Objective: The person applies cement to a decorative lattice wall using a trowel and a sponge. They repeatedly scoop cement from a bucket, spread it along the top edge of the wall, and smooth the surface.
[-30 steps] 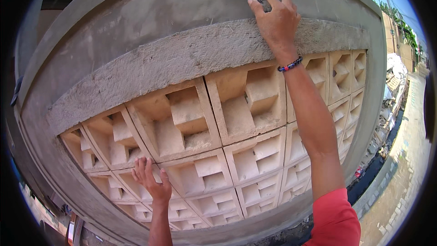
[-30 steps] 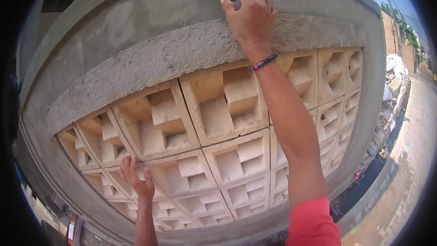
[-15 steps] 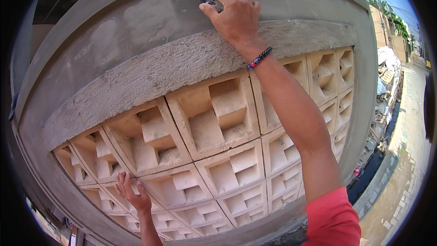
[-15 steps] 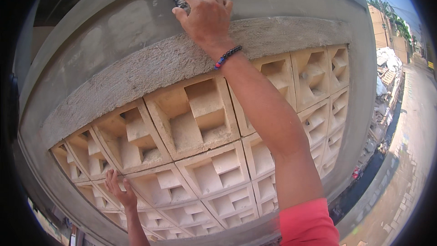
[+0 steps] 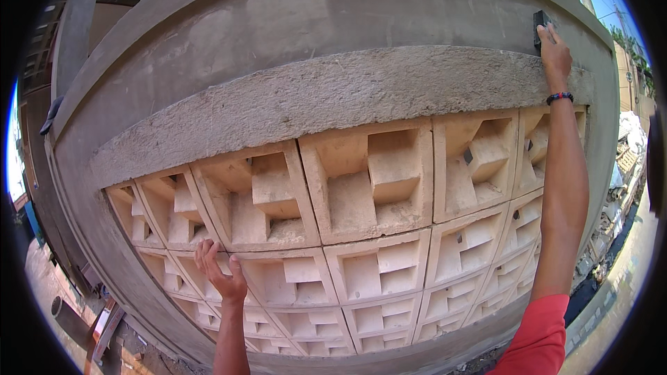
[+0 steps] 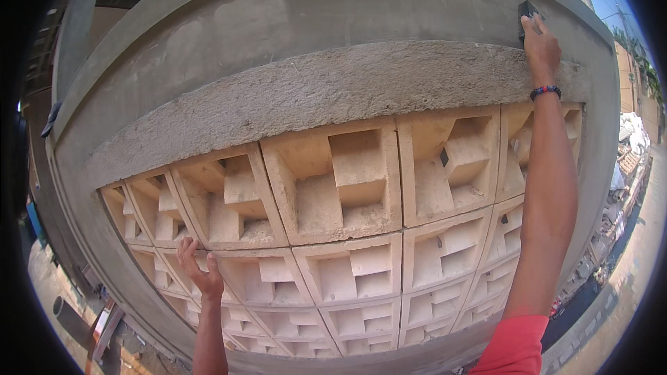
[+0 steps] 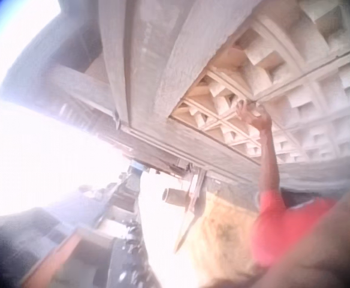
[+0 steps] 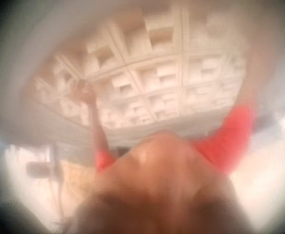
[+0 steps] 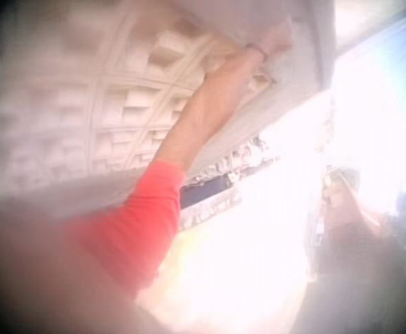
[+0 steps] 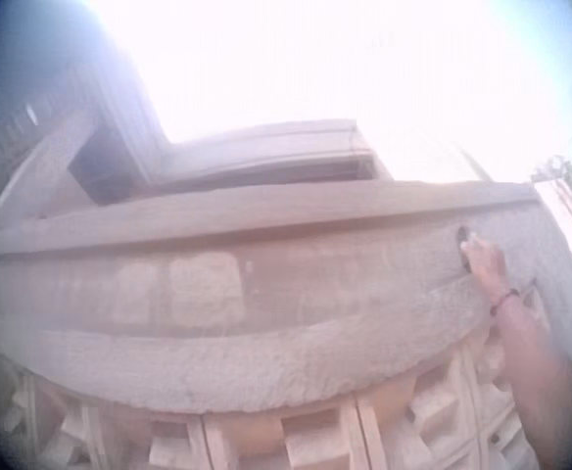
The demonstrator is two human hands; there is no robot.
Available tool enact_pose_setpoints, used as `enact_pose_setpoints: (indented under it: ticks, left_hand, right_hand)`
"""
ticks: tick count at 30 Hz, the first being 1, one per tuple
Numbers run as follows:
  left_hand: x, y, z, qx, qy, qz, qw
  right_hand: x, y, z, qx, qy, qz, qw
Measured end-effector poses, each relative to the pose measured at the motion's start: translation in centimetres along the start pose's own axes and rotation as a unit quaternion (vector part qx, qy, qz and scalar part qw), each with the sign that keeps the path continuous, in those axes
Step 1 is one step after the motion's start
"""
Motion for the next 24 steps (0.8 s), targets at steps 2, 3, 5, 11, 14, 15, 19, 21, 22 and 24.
enact_pose_setpoints:
  ticks: [2, 3, 5, 11, 14, 15, 19, 21, 22, 24]
  left_hand:
    - [0.1, -0.4, -1.4, -0.017, -0.007, -0.002, 1.000]
    - [-0.1, -0.2, -1.0, -0.011, -0.009, -0.001, 1.000]
    - [0.3, -0.5, -0.4, -0.001, -0.009, -0.005, 1.000]
    - [0.4, 1.0, -0.1, -0.010, 0.004, -0.016, 1.000]
    - [0.9, 1.8, 0.2, -0.030, 0.019, -0.032, 0.999]
    - [1.0, 2.0, 0.4, -0.036, 0.029, -0.039, 0.998]
    - [0.9, 2.6, 0.5, -0.070, 0.066, -0.078, 0.992]
    - [0.7, 3.1, 0.6, -0.075, 0.087, -0.095, 0.989]
    - [0.8, 3.3, 0.9, -0.079, 0.098, -0.098, 0.987]
    - [1.1, 3.1, 1.3, -0.100, 0.124, -0.108, 0.981]
  right_hand:
    - [-1.3, 3.5, 0.9, 0.009, 0.013, 0.035, 0.999]
    - [-3.0, 5.6, -0.8, 0.026, 0.025, 0.063, 0.997]
    - [-5.9, 9.5, -2.4, 0.046, 0.029, 0.118, 0.991]
    - [-19.4, 25.3, -5.3, 0.074, 0.015, 0.253, 0.964]
    - [-25.3, 32.6, -5.8, 0.087, 0.027, 0.256, 0.962]
    - [-26.9, 34.7, -6.0, 0.094, 0.031, 0.257, 0.961]
    - [-30.9, 39.8, -6.9, 0.104, 0.022, 0.273, 0.956]
    - [-32.6, 41.8, -8.0, 0.117, 0.012, 0.285, 0.951]
    - [-33.3, 43.1, -8.4, 0.129, 0.010, 0.290, 0.948]
    - [-35.1, 45.1, -8.3, 0.130, 0.015, 0.292, 0.947]
Point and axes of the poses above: each hand's wrist, its own x-axis towards the middle knuckle, its own z-axis out of the back of the hand, y = z × x, the point moved 6 cm from there along x, towards the middle knuckle, and after that the axes turned 12 degrees about x, right-handed, at the moved point
